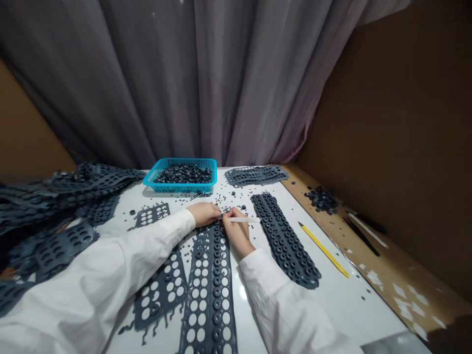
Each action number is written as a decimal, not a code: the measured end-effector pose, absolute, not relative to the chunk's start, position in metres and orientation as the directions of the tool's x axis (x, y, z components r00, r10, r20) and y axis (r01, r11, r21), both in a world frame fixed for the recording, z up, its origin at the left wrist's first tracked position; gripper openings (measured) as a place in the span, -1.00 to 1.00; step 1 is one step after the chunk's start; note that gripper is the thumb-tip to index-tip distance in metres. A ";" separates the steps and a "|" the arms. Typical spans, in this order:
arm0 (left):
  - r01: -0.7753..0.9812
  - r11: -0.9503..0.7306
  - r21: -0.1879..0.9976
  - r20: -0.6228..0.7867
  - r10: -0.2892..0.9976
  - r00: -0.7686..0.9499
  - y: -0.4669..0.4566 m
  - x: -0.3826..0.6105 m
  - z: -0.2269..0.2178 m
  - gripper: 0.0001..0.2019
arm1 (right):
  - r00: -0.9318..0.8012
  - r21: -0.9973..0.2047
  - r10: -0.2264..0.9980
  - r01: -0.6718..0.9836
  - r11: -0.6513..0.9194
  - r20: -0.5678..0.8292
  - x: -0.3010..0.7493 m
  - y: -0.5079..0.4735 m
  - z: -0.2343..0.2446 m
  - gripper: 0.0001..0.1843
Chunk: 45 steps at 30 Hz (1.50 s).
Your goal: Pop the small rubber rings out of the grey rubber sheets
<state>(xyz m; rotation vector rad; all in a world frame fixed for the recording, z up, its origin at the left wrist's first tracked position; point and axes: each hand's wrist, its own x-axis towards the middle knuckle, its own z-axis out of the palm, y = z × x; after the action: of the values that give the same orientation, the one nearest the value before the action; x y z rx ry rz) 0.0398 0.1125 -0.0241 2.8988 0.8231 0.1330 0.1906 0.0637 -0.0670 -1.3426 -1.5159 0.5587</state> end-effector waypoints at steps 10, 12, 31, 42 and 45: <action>0.324 -0.243 0.914 0.175 0.959 0.225 0.133 0.007 -0.021 -0.80 | 0.118 -0.852 0.930 0.454 0.261 0.348 0.190 0.062 -0.064 -0.76; 0.080 -0.037 0.996 0.020 0.979 0.200 0.129 0.004 -0.017 -0.76 | 0.119 -0.866 0.934 0.429 0.258 0.337 0.190 0.061 -0.063 -0.75; -0.509 0.506 0.696 -0.334 0.856 0.395 0.102 0.026 -0.003 -0.69 | 0.134 -0.909 0.942 0.335 0.249 0.307 0.191 0.059 -0.063 -0.72; -0.354 0.470 0.809 -0.335 0.862 0.379 0.148 0.038 0.018 -0.70 | 0.139 -0.913 0.943 0.327 0.244 0.301 0.190 0.058 -0.061 -0.71; -0.283 0.385 0.878 -0.285 0.897 0.336 0.164 0.038 0.021 -0.74 | 0.145 -0.922 0.947 0.309 0.233 0.287 0.189 0.059 -0.060 -0.70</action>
<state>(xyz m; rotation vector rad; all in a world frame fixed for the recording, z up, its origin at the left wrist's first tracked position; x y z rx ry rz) 0.0382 0.1638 0.0212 0.8307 0.8997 0.8974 0.1894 0.0587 -0.0603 -1.2921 -1.3855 0.7206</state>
